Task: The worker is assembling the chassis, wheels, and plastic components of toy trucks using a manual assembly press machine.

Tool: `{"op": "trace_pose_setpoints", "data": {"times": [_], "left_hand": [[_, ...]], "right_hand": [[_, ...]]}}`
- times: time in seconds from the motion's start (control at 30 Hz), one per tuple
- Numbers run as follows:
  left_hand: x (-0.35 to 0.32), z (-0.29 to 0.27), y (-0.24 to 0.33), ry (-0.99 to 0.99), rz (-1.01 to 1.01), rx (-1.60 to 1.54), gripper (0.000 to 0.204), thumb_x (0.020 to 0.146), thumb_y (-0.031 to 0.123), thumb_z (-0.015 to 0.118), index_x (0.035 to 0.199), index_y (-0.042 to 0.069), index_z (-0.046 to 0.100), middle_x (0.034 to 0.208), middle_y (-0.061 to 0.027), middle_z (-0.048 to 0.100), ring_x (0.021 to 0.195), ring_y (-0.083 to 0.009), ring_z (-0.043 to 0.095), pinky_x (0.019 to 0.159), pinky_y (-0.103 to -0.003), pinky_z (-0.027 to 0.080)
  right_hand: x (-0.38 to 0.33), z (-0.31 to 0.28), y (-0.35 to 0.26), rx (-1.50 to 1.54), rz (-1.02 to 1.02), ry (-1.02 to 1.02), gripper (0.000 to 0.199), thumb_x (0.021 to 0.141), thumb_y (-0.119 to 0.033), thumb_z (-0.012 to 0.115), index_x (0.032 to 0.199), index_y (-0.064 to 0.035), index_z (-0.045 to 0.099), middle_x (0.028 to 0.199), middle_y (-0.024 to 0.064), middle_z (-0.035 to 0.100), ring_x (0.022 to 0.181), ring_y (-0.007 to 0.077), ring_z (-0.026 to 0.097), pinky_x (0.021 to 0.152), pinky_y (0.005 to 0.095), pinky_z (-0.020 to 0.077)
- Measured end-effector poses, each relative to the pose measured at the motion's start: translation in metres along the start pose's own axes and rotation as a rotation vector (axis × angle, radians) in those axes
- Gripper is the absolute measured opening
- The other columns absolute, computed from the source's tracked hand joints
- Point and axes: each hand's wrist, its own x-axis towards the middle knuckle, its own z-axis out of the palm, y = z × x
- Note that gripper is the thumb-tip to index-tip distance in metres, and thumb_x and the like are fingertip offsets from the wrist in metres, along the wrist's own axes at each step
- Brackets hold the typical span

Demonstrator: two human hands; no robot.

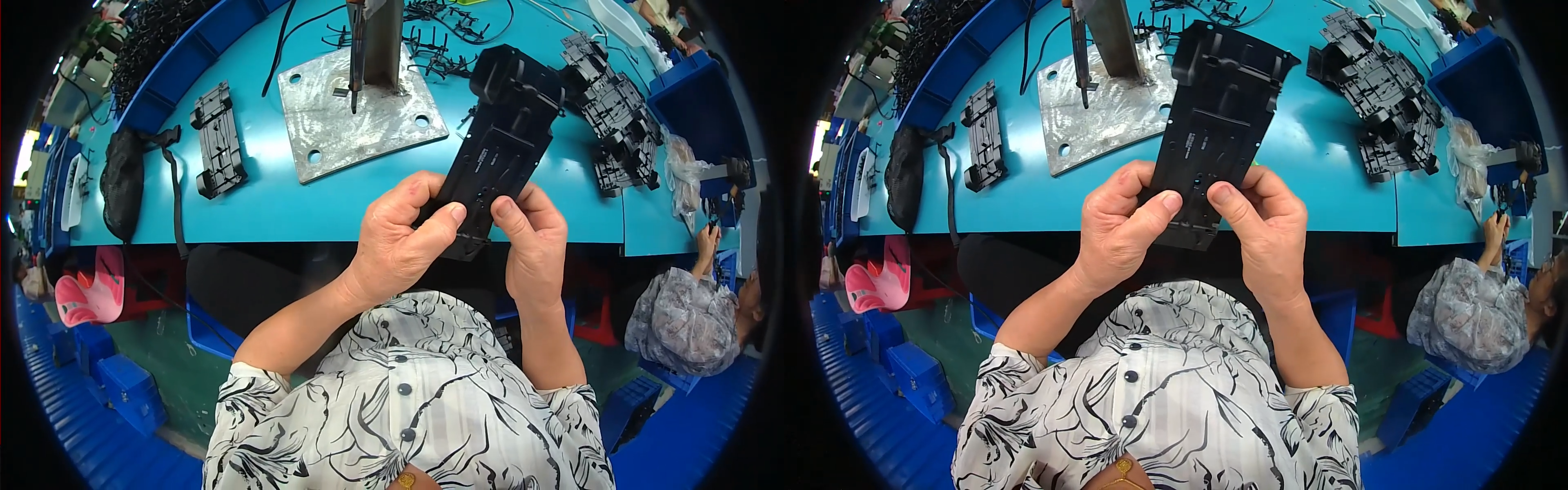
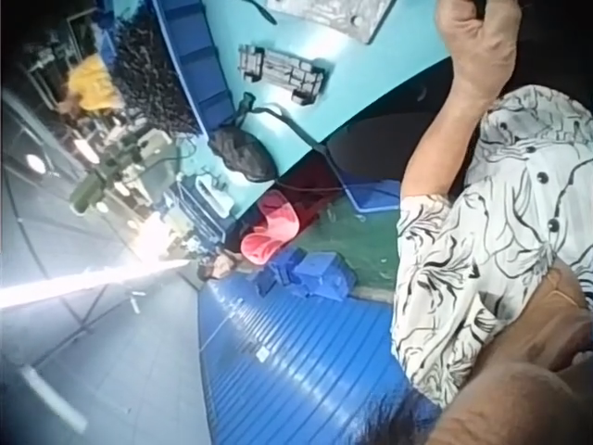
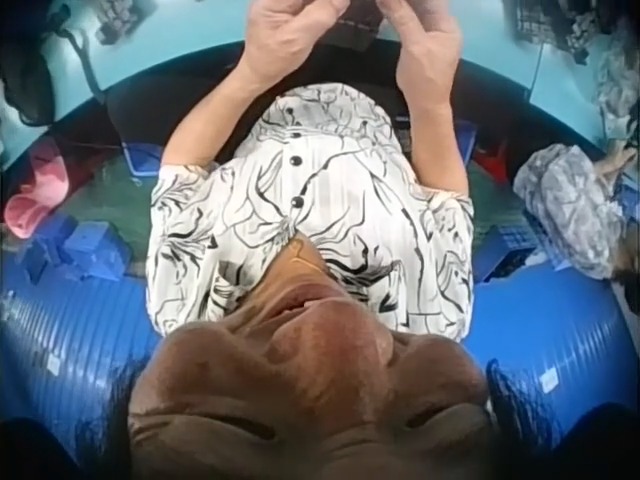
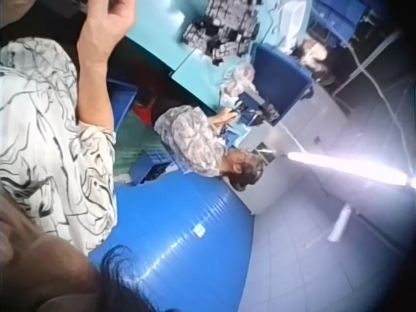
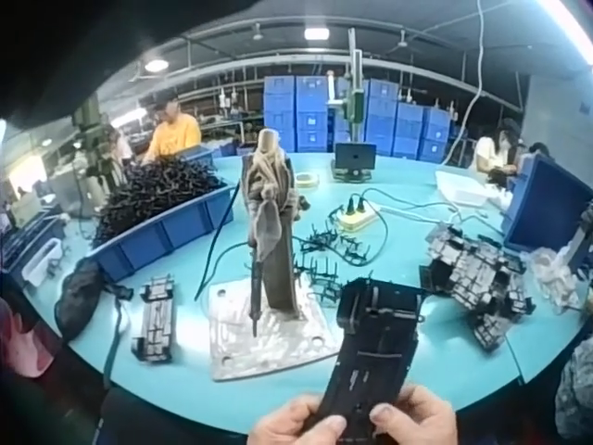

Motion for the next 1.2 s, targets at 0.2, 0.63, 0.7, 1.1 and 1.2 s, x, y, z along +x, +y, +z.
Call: {"op": "trace_pose_setpoints", "data": {"times": [0.2,0.63,0.7,1.1,1.2], "left_hand": [[-0.001,-0.005,-0.003,-0.019,0.008,0.082,0.006,0.088,0.004,0.058,0.093,0.0,0.058,0.082,0.0028,0.052,0.071,-0.0026,0.045,0.061,-0.019,0.041],[0.0,-0.01,-0.005,-0.036,-0.033,0.026,0.006,0.089,0.004,0.056,0.093,0.0,0.059,0.083,0.0023,0.05,0.072,-0.0029,0.045,0.063,-0.02,0.04],[0.001,-0.01,-0.005,-0.038,-0.017,0.03,0.006,0.089,0.004,0.056,0.092,0.0,0.059,0.083,0.0019,0.051,0.072,-0.0033,0.045,0.063,-0.02,0.04],[0.004,-0.006,0.008,0.023,0.131,0.177,0.006,0.088,0.003,0.057,0.092,-0.001,0.059,0.08,-0.0008,0.055,0.067,-0.0045,0.048,0.057,-0.022,0.042],[0.007,-0.009,0.003,0.071,0.153,0.18,0.005,0.088,0.002,0.057,0.09,-0.002,0.059,0.077,-0.0019,0.055,0.066,-0.0052,0.049,0.056,-0.023,0.042]], "right_hand": [[-0.001,0.007,-0.003,0.008,0.055,-0.04,0.019,0.085,-0.006,0.066,0.102,0.0008,0.063,0.096,0.0048,0.066,0.087,0.0098,0.059,0.082,0.0248,0.0446],[0.004,0.008,-0.006,0.04,0.208,-0.067,0.018,0.082,-0.004,0.065,0.1,0.0007,0.063,0.095,0.0057,0.066,0.087,0.0108,0.059,0.082,0.0264,0.0447],[0.005,0.008,-0.005,0.048,0.212,-0.063,0.018,0.082,-0.003,0.064,0.1,0.001,0.063,0.095,0.0057,0.066,0.087,0.0107,0.059,0.082,0.0262,0.0448],[0.003,0.009,0.014,-0.162,-0.097,-0.007,0.028,0.091,-0.013,0.061,0.113,0.002,0.054,0.102,0.006,0.062,0.086,0.0098,0.055,0.079,0.0246,0.0442],[0.003,0.012,0.012,-0.148,-0.183,0.1,0.026,0.091,-0.013,0.061,0.111,0.0029,0.055,0.101,0.0069,0.061,0.086,0.0102,0.055,0.079,0.0245,0.0446]]}}
